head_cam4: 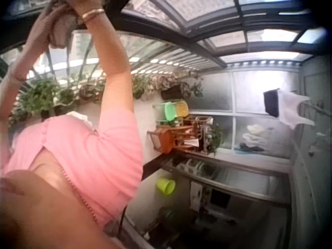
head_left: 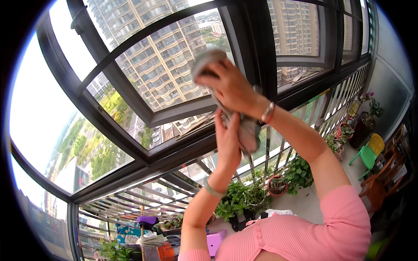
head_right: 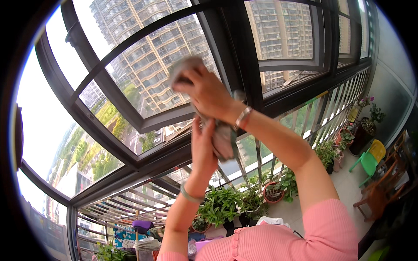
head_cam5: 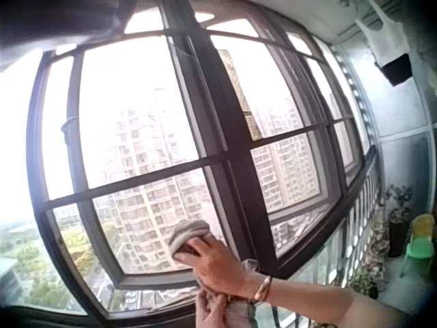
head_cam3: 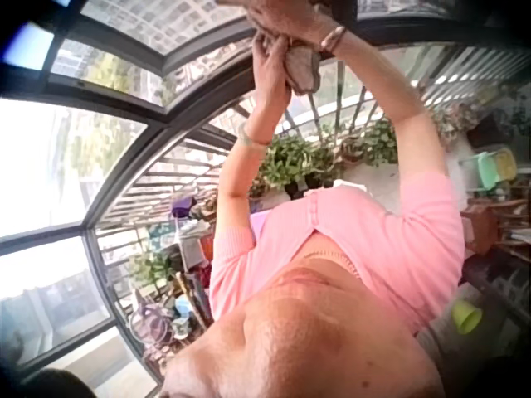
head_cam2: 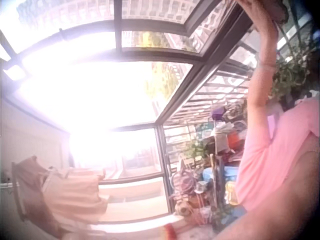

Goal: The person wipes the window frame and glass panes with a cloth. They dip the cloth into a green basin of water to rinse it, wring it out, and then continue wiping the window frame and glass.

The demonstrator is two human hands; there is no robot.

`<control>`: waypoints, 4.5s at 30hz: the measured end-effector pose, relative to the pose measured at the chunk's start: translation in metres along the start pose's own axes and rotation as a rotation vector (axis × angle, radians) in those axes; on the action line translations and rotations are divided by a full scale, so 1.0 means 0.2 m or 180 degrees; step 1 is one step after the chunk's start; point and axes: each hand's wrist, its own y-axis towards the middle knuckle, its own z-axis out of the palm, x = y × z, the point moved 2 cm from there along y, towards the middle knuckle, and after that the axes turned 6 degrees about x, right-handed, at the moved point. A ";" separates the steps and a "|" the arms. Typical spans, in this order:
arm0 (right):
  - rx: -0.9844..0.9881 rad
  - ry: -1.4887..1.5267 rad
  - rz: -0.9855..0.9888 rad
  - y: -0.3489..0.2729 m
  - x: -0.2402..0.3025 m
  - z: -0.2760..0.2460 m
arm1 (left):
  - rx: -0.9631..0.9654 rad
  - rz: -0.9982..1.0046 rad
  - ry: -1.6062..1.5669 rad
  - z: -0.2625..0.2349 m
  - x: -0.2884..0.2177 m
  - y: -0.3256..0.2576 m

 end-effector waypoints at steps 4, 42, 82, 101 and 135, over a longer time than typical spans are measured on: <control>0.1235 0.0564 -0.0087 -0.48 0.14 0.12 | -0.0530 -0.1324 0.0083 -0.15 0.33 -0.32; 0.1982 0.0674 -0.0930 -0.20 0.41 0.50 | -0.0848 -0.0705 -0.0192 -0.38 0.01 -0.41; 0.1402 -0.0040 -0.1494 -0.09 0.84 0.83 | -0.1739 0.0258 -0.0213 -0.62 -0.06 -0.54; 0.1321 0.0551 0.0086 -0.41 0.24 0.28 | -0.0577 -0.0901 0.0236 -0.24 0.28 -0.34; 0.0600 -0.0084 -0.0267 -0.32 0.14 0.19 | -0.0700 -0.0027 0.0619 -0.22 0.35 -0.18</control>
